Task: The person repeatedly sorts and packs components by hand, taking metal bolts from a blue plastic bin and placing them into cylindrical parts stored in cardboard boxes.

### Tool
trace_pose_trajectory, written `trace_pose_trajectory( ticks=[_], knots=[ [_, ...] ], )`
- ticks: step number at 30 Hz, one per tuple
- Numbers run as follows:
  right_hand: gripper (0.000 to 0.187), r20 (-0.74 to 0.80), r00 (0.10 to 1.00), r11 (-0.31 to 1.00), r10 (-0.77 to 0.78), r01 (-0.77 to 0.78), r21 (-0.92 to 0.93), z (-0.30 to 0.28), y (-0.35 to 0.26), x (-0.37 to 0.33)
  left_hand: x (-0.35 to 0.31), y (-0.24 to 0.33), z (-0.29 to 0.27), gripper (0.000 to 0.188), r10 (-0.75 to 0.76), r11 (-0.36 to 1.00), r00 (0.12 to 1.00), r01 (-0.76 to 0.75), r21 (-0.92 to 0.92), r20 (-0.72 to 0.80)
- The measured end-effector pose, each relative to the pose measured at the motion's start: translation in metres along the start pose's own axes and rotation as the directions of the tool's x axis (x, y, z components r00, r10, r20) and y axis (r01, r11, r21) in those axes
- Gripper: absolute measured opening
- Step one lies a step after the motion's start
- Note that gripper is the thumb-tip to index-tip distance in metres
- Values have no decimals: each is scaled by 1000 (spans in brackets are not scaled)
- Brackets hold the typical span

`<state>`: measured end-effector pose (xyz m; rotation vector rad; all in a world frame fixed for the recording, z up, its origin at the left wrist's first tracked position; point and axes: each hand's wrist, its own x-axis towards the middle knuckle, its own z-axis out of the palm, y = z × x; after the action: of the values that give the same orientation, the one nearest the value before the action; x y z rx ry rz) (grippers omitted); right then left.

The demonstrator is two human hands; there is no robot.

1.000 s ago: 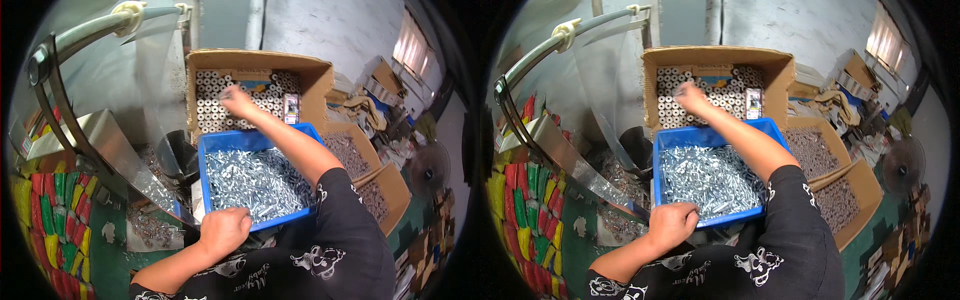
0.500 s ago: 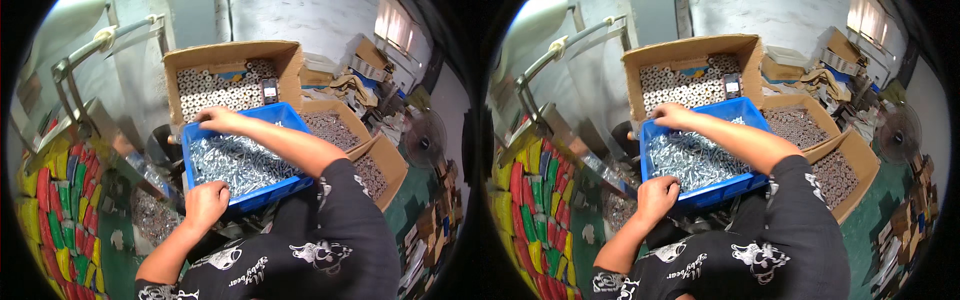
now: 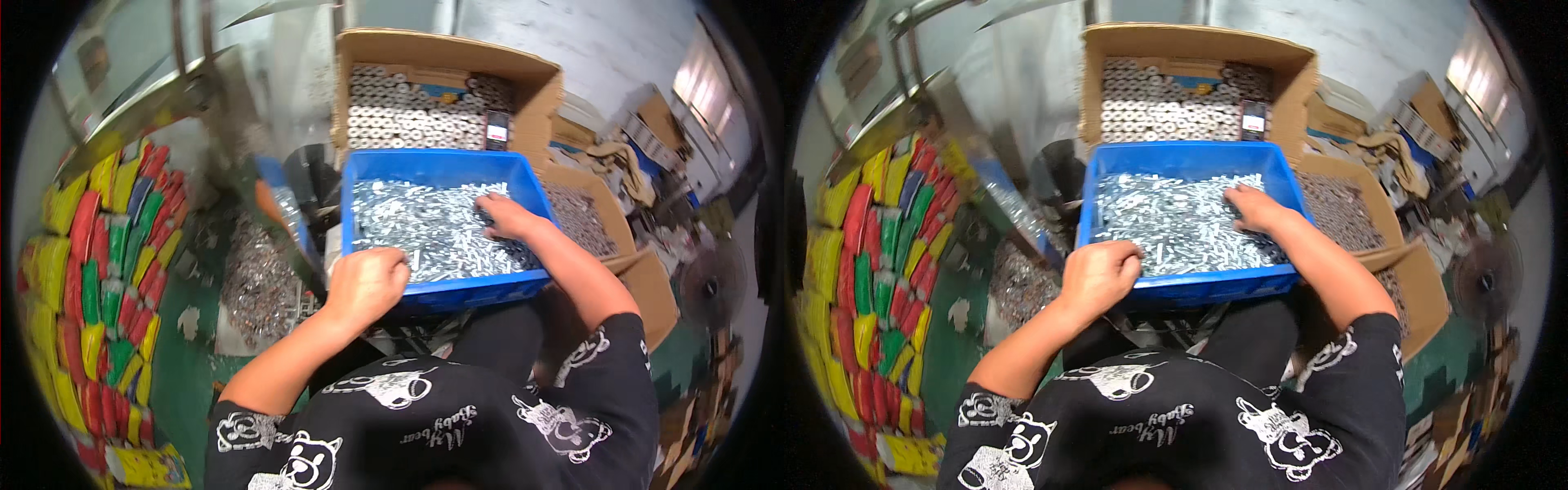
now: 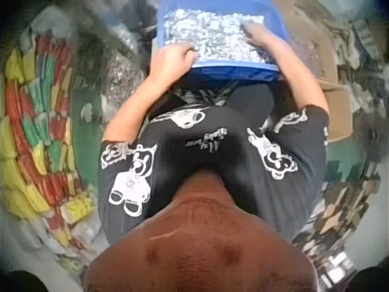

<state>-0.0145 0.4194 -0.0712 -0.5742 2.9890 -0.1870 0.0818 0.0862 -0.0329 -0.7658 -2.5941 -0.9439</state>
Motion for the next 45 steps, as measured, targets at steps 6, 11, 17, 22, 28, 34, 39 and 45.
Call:
trace_pose_trajectory(
  ticks=[6,11,17,22,28,34,39,45],
  knots=[
    [32,13,997,993,-77,75,86,12,9,8,-1,6,-1,17,-36,999,999,36,7,-16],
    [28,0,992,990,-126,126,68,10,13,11,0,11,-1,17,-31,999,999,33,33,-34],
    [10,-30,986,986,-161,162,44,13,26,24,51,48,-8,18,55,997,975,-43,-60,217],
    [8,-102,983,976,-156,169,140,-3,24,24,177,81,37,20,200,977,967,-208,39,158],
    [34,177,978,992,-114,121,-29,-8,14,22,308,53,140,31,190,927,955,-251,278,228],
    [17,114,979,984,-172,164,73,7,27,30,369,6,192,56,314,563,745,-646,516,589],
    [10,102,990,986,-98,83,146,10,31,28,380,-2,209,58,239,564,872,-482,670,427],
    [12,145,985,995,-94,87,54,7,31,28,361,13,198,49,189,726,969,-248,641,162]
  ],
)
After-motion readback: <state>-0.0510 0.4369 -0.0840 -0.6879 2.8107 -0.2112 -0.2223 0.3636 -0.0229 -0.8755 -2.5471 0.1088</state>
